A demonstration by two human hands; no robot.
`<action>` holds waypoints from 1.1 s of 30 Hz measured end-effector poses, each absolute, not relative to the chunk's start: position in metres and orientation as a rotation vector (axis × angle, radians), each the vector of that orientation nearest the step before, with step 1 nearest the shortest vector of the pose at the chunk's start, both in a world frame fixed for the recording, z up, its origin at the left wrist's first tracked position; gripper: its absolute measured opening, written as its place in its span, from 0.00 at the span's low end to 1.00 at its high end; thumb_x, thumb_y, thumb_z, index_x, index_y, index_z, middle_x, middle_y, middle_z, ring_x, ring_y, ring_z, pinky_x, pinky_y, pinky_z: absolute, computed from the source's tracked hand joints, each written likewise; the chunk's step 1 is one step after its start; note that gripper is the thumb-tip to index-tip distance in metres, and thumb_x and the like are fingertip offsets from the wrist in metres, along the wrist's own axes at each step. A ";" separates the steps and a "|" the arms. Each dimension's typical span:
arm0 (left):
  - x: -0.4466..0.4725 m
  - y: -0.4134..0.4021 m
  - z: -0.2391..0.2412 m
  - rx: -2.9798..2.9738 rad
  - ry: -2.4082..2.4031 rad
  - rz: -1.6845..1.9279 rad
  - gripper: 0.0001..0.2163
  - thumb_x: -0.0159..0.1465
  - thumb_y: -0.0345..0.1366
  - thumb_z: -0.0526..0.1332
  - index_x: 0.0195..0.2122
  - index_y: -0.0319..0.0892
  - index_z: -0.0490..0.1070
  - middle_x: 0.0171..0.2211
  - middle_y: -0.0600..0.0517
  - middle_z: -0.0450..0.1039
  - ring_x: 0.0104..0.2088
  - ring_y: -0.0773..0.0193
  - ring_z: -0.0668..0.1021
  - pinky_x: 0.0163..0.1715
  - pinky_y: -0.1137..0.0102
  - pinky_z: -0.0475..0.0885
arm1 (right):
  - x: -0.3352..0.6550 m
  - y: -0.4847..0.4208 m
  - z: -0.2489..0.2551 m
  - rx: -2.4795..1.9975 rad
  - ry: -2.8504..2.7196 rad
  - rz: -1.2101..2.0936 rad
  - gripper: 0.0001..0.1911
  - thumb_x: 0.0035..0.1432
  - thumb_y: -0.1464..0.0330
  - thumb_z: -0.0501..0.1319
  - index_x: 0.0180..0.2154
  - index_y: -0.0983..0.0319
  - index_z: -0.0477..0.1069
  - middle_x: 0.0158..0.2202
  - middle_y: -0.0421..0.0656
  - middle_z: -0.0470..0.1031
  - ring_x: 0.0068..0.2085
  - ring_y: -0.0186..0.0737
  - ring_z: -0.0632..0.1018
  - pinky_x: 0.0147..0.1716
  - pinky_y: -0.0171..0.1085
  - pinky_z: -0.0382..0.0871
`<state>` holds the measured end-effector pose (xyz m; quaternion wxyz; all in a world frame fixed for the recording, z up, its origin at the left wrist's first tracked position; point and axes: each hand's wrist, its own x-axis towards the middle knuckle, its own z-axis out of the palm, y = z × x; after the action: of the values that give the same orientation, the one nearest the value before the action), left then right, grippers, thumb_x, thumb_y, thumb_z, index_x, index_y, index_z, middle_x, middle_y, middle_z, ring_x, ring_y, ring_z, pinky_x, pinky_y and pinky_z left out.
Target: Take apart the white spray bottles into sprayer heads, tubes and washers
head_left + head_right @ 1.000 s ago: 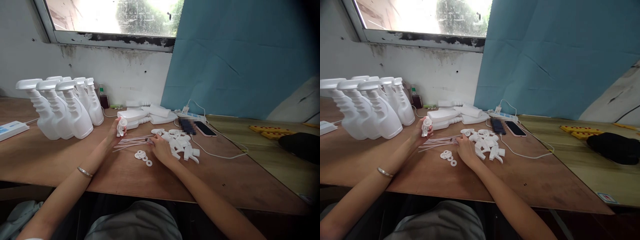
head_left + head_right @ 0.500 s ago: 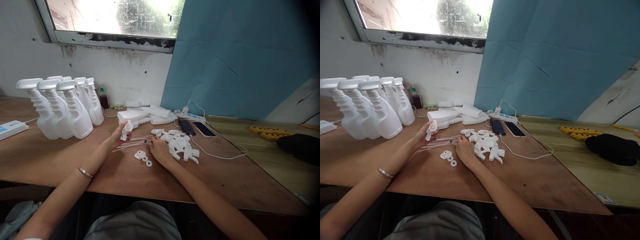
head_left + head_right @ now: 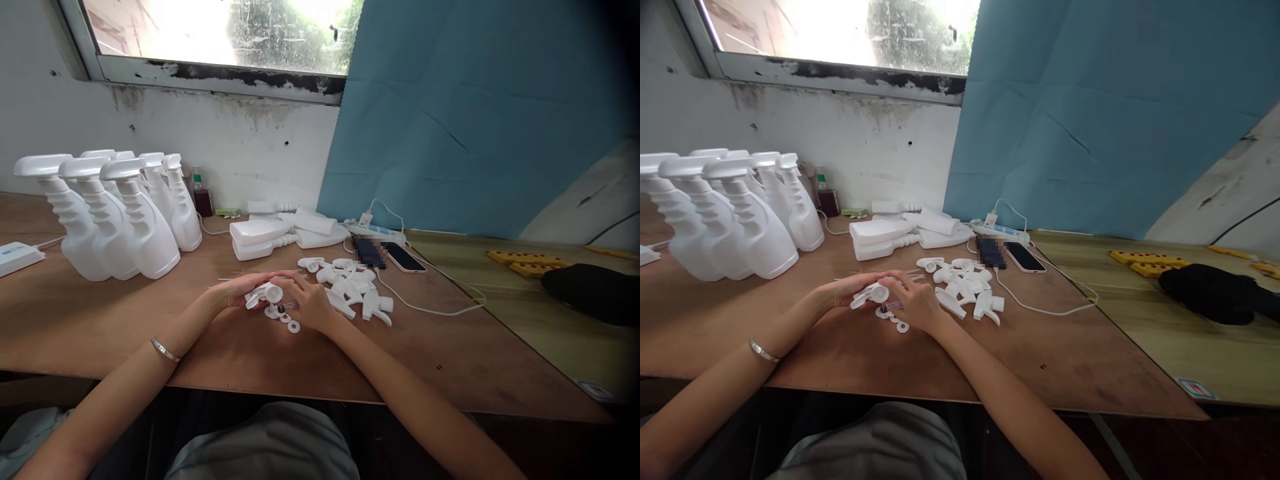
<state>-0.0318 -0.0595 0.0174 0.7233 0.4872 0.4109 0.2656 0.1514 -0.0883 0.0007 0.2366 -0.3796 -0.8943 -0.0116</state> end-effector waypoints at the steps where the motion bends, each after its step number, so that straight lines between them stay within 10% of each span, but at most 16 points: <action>1: -0.032 -0.059 0.017 1.107 0.917 0.569 0.13 0.57 0.44 0.58 0.27 0.38 0.70 0.19 0.51 0.70 0.14 0.70 0.68 0.12 0.77 0.61 | 0.151 -0.088 0.000 -1.026 -2.445 -0.033 0.21 0.54 0.65 0.53 0.50 0.59 0.62 0.53 0.43 0.65 0.43 0.36 0.72 0.29 0.29 0.60; 10: -0.028 -0.054 0.008 1.580 1.199 0.776 0.17 0.61 0.49 0.47 0.30 0.40 0.66 0.21 0.51 0.68 0.18 0.64 0.72 0.17 0.72 0.65 | 0.170 -0.072 0.021 -1.507 -1.972 -0.134 0.15 0.53 0.57 0.55 0.37 0.62 0.66 0.35 0.44 0.73 0.34 0.40 0.72 0.29 0.33 0.57; 18: -0.038 -0.046 -0.004 2.120 1.451 0.851 0.23 0.44 0.45 0.66 0.40 0.41 0.68 0.45 0.43 0.67 0.50 0.47 0.64 0.50 0.60 0.57 | 0.199 -0.059 0.039 -1.899 -1.697 -0.082 0.18 0.52 0.55 0.54 0.36 0.62 0.67 0.32 0.45 0.74 0.33 0.43 0.73 0.27 0.34 0.54; 33: -0.069 -0.038 0.012 2.119 1.675 0.657 0.04 0.39 0.29 0.65 0.13 0.45 0.71 0.17 0.51 0.68 0.27 0.57 0.73 0.27 0.72 0.62 | 0.183 -0.060 0.024 -1.919 -1.942 -0.076 0.19 0.53 0.54 0.54 0.34 0.62 0.71 0.32 0.48 0.76 0.36 0.44 0.75 0.28 0.35 0.57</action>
<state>-0.0686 -0.0378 0.0125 0.1802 0.7498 0.5927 0.2326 0.1834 -0.0601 0.0239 0.2038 -0.6880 -0.6960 -0.0271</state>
